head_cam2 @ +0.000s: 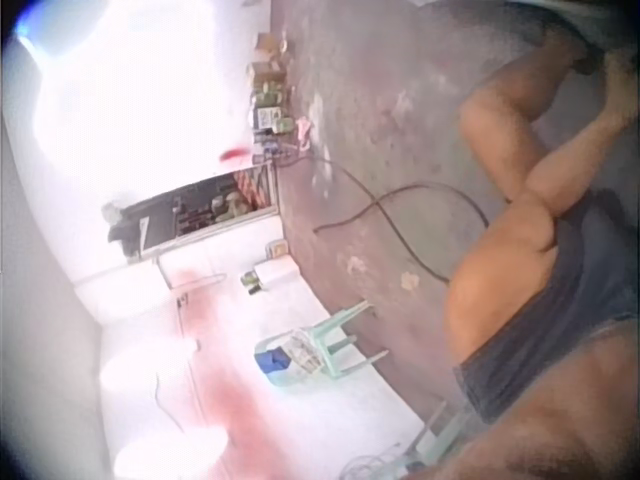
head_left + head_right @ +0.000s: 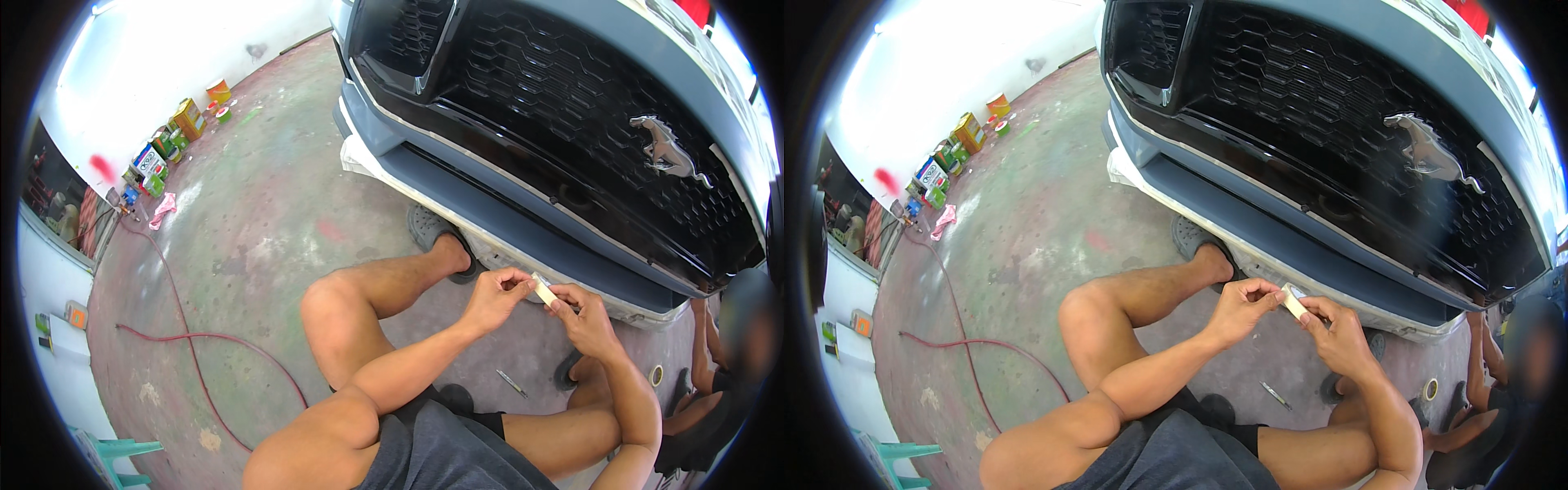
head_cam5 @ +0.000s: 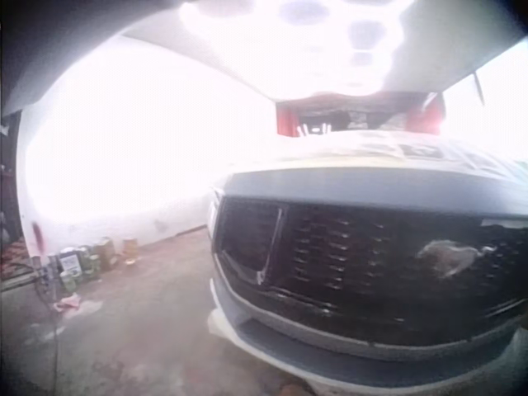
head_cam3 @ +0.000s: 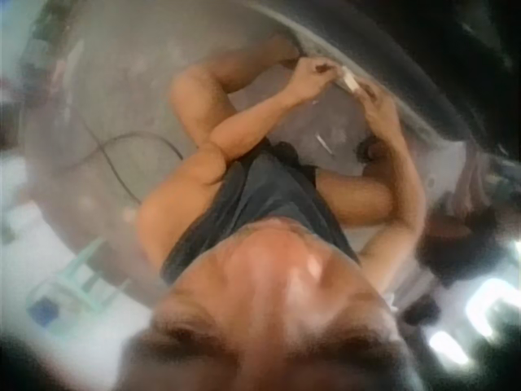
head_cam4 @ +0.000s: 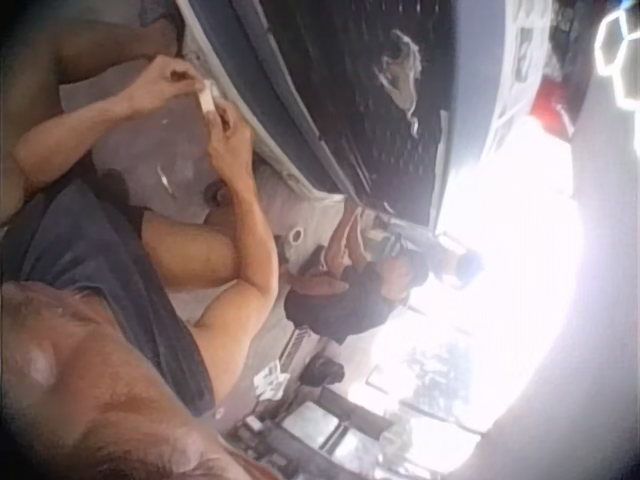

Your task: The person applies small pieces of masking tape to the edges of a chrome horse emblem on a car grille. They repeatedly tear tape, position it along the emblem's outline, and press it down. A second person works nearby on the same vehicle.

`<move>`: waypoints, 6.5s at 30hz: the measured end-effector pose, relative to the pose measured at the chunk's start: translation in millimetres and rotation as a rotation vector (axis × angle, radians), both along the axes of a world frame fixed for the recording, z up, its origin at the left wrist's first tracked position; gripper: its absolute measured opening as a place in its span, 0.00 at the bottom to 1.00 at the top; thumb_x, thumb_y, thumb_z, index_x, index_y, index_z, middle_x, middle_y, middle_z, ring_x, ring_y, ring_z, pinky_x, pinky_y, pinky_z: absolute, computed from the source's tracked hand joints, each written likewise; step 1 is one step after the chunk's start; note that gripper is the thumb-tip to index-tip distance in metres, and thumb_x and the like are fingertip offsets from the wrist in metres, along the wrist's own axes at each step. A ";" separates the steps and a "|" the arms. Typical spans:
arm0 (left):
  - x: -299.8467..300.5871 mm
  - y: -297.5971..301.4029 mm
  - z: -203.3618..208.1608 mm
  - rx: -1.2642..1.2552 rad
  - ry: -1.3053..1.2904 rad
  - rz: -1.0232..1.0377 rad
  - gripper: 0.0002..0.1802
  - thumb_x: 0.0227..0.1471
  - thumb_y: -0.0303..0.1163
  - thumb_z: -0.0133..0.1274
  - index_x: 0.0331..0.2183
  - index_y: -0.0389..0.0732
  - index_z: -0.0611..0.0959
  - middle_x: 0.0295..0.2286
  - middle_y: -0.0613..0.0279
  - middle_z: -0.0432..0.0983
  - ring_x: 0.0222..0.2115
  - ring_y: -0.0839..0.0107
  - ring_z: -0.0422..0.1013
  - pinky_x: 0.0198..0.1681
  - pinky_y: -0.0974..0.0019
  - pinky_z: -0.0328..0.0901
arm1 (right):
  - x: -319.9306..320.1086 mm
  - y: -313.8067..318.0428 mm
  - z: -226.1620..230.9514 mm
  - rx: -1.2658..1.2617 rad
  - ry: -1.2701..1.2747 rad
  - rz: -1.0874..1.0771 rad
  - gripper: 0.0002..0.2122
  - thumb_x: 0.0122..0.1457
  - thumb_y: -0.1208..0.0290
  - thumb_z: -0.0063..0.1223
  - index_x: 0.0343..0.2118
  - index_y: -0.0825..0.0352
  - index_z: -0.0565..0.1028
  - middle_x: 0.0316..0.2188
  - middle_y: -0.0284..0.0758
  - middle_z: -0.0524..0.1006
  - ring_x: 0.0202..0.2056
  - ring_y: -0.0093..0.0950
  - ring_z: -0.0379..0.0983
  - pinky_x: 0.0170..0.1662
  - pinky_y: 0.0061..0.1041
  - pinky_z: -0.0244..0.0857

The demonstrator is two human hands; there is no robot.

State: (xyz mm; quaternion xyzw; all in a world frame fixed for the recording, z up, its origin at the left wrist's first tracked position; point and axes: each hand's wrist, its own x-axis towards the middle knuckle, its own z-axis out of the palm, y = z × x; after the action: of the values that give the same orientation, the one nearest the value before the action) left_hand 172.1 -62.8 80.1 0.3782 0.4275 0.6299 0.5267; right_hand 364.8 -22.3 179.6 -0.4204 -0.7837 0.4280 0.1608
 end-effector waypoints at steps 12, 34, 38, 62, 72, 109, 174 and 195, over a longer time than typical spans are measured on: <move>-2.2 -1.3 15.8 -0.044 0.109 0.024 0.10 0.58 0.31 0.61 0.33 0.32 0.86 0.24 0.65 0.79 0.25 0.80 0.68 0.29 0.71 0.63 | 1.8 1.7 6.5 -0.119 0.055 0.032 0.20 0.66 0.76 0.51 0.60 0.70 0.68 0.30 0.35 0.80 0.30 0.21 0.74 0.37 0.24 0.68; -9.0 -0.1 23.3 -0.030 0.017 0.058 0.05 0.58 0.27 0.62 0.35 0.36 0.85 0.28 0.67 0.79 0.28 0.81 0.70 0.34 0.73 0.65 | 0.5 11.6 16.3 -0.108 -0.102 0.071 0.34 0.67 0.70 0.52 0.74 0.59 0.51 0.27 0.35 0.78 0.28 0.22 0.69 0.36 0.26 0.67; -1.2 -0.9 25.0 -0.014 0.016 0.095 0.05 0.59 0.27 0.61 0.33 0.34 0.84 0.26 0.69 0.77 0.27 0.82 0.68 0.32 0.75 0.62 | 5.0 9.8 16.4 -0.096 -0.122 0.087 0.34 0.67 0.69 0.50 0.73 0.62 0.51 0.28 0.39 0.78 0.32 0.29 0.73 0.45 0.31 0.67; 27.6 -15.8 38.6 0.168 0.262 0.171 0.21 0.59 0.22 0.60 0.44 0.40 0.63 0.45 0.45 0.76 0.40 0.70 0.74 0.42 0.68 0.70 | 11.6 4.7 11.3 -0.094 0.029 0.177 0.34 0.67 0.71 0.43 0.73 0.66 0.46 0.36 0.48 0.82 0.33 0.36 0.81 0.40 0.35 0.74; 22.9 -17.0 32.2 0.129 0.228 0.176 0.17 0.63 0.23 0.53 0.44 0.41 0.61 0.49 0.32 0.72 0.53 0.53 0.73 0.54 0.56 0.70 | 7.7 7.5 14.3 -0.061 -0.018 0.174 0.41 0.56 0.78 0.48 0.73 0.70 0.45 0.32 0.49 0.82 0.31 0.41 0.81 0.39 0.35 0.74; 30.9 -1.1 9.6 0.536 0.504 0.430 0.27 0.51 0.14 0.64 0.44 0.39 0.64 0.34 0.48 0.80 0.35 0.64 0.81 0.38 0.67 0.74 | -6.2 9.6 -1.2 0.224 -0.008 -0.033 0.14 0.60 0.68 0.53 0.44 0.67 0.84 0.31 0.52 0.82 0.34 0.45 0.81 0.40 0.38 0.72; -9.7 25.6 109.4 0.191 -0.331 -0.087 0.19 0.58 0.32 0.49 0.50 0.52 0.64 0.55 0.43 0.74 0.57 0.53 0.70 0.54 0.59 0.61 | -80.6 -123.2 -294.3 -0.063 -0.363 -0.032 0.20 0.57 0.71 0.58 0.50 0.72 0.68 0.52 0.53 0.65 0.42 0.57 0.78 0.47 0.52 0.73; -11.6 27.4 104.9 0.183 -0.269 -0.094 0.21 0.56 0.32 0.45 0.51 0.52 0.61 0.54 0.39 0.75 0.56 0.54 0.71 0.56 0.58 0.59 | -88.2 -123.6 -275.3 0.081 -0.374 -0.030 0.24 0.61 0.63 0.53 0.57 0.68 0.63 0.44 0.51 0.76 0.38 0.55 0.80 0.39 0.53 0.74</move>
State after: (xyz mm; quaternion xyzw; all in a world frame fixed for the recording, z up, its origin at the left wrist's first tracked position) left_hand 160.5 -35.4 185.0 0.3565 0.2758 0.6859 0.5714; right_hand 276.5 -145.9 -95.7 -0.4974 -0.8102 0.3082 0.0354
